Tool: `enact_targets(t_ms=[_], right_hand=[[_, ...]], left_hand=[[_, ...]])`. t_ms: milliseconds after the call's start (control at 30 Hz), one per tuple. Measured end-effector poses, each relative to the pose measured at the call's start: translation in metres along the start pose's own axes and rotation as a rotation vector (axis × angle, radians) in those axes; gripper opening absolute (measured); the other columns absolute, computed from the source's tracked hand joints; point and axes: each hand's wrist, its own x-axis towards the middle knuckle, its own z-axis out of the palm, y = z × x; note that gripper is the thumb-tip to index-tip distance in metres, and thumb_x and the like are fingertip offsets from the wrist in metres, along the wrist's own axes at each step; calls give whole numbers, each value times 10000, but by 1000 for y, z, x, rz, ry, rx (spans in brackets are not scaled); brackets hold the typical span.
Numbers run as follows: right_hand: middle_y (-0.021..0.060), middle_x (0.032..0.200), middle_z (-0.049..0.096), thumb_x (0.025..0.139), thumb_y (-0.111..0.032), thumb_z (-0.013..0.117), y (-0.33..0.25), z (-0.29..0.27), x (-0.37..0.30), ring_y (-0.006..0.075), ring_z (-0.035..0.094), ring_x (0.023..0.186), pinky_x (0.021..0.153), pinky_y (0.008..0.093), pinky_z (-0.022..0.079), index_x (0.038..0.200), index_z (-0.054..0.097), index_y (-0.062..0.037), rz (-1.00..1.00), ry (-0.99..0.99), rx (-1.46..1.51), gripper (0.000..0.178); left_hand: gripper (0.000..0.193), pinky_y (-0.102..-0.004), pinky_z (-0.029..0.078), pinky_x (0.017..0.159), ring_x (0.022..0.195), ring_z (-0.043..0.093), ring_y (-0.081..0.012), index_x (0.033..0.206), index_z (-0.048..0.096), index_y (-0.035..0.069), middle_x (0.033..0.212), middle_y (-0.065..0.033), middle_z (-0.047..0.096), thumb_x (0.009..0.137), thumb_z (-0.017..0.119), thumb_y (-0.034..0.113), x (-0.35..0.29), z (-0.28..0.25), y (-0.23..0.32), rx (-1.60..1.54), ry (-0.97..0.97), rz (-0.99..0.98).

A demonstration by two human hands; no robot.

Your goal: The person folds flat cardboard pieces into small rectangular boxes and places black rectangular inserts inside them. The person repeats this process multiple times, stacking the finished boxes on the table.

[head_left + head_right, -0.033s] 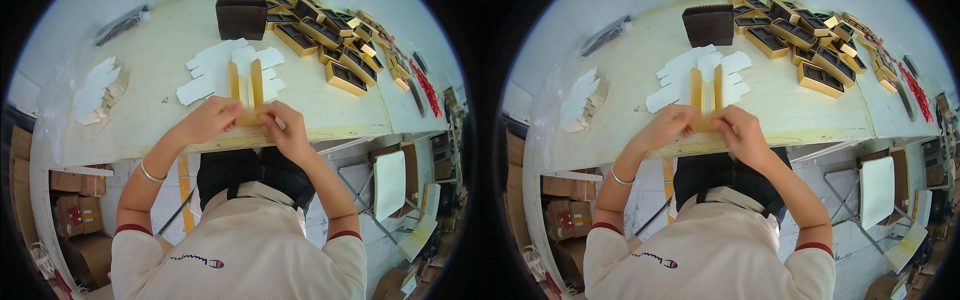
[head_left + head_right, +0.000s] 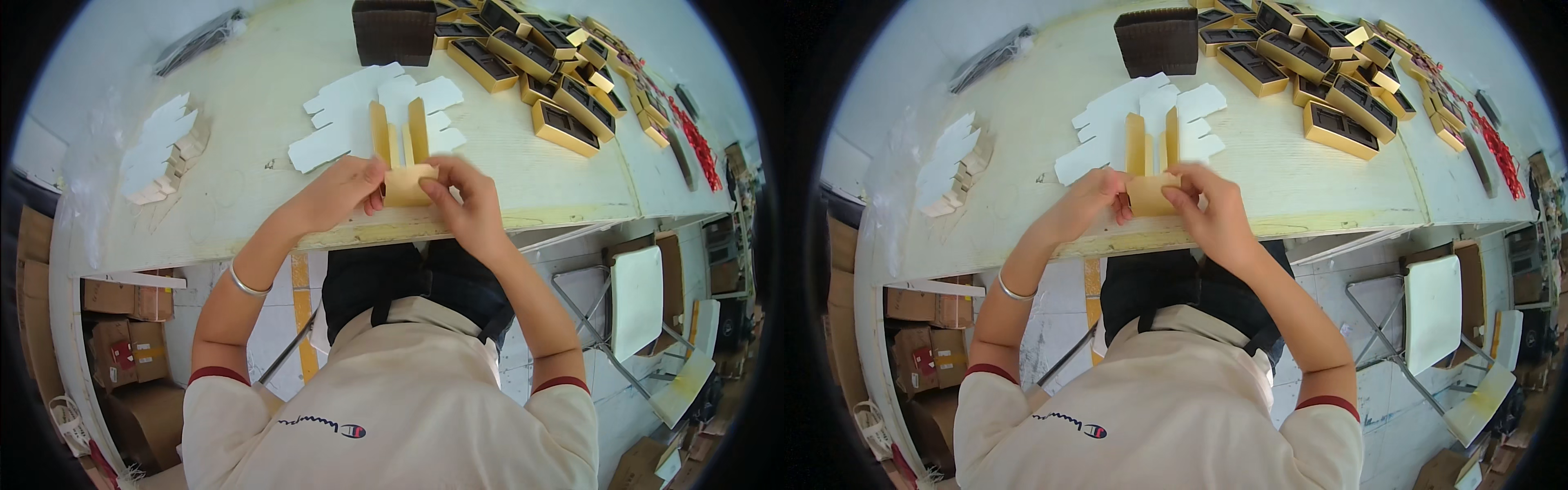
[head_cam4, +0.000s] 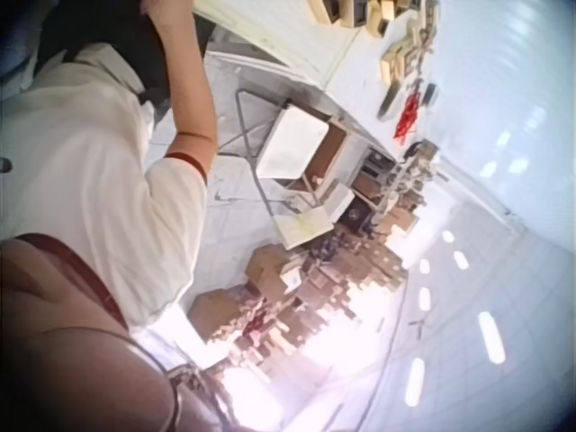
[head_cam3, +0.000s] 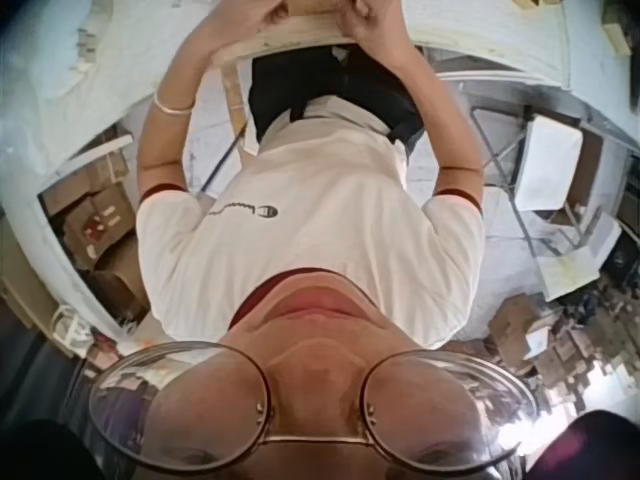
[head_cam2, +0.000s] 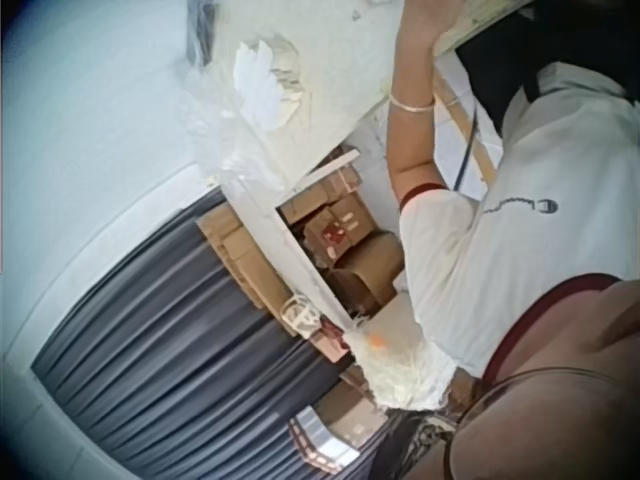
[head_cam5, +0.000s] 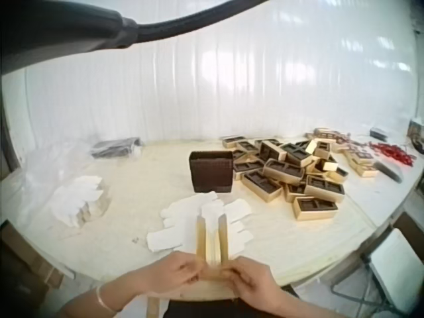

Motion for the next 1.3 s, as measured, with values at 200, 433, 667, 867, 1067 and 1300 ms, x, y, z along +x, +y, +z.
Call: enact_targets(t_ms=[200, 433, 667, 867, 1067, 1300], right_hand=[[113, 929, 548, 811, 33, 632, -8, 11, 1, 180, 529, 637, 601, 284, 440, 1075, 527, -44, 26, 106, -72, 294], [95, 973, 546, 716, -75, 666, -2, 8, -3, 262, 546, 826, 685, 354, 453, 925, 594, -47, -382, 8, -689, 223], [75, 818, 557, 725, -27, 640, -2, -4, 13, 280, 551, 830, 692, 368, 451, 883, 608, -50, -130, -320, -512, 163], [45, 773, 559, 704, -86, 691, 7, -49, 38, 252, 546, 800, 702, 374, 447, 775, 609, -68, -367, -124, -647, 110], [91, 659, 551, 722, -143, 665, -18, -12, 25, 270, 572, 697, 647, 371, 464, 698, 567, -52, -342, -19, -869, 136], [150, 1060, 584, 729, 124, 599, -39, -48, 15, 325, 551, 964, 839, 385, 459, 1138, 608, -48, -262, -267, -423, 444]], left_hand=[[137, -248, 426, 613, 699, 531, -126, 906, 558, -9, 1026, -100, 522, 884, 611, 115, -4, 27, 3, 293, 202, 194], [122, -304, 464, 634, 716, 563, -218, 948, 589, 3, 1019, -92, 502, 850, 621, 68, -7, 38, -10, 610, 318, 456], [72, -359, 469, 658, 746, 568, -284, 853, 624, 5, 817, -86, 570, 791, 635, 40, -4, 32, -3, 848, 221, 379], [139, -371, 458, 780, 885, 567, -283, 881, 635, 38, 965, -76, 638, 760, 672, 95, -8, -7, 26, 1079, 180, 685], [315, -404, 454, 839, 949, 564, -298, 1020, 600, 75, 1120, -101, 607, 728, 703, 131, -15, 33, 36, 1271, 494, 592], [306, -363, 460, 887, 1015, 549, -283, 960, 590, 80, 1116, -73, 579, 680, 698, 23, -18, 0, 23, 976, 32, 307]])
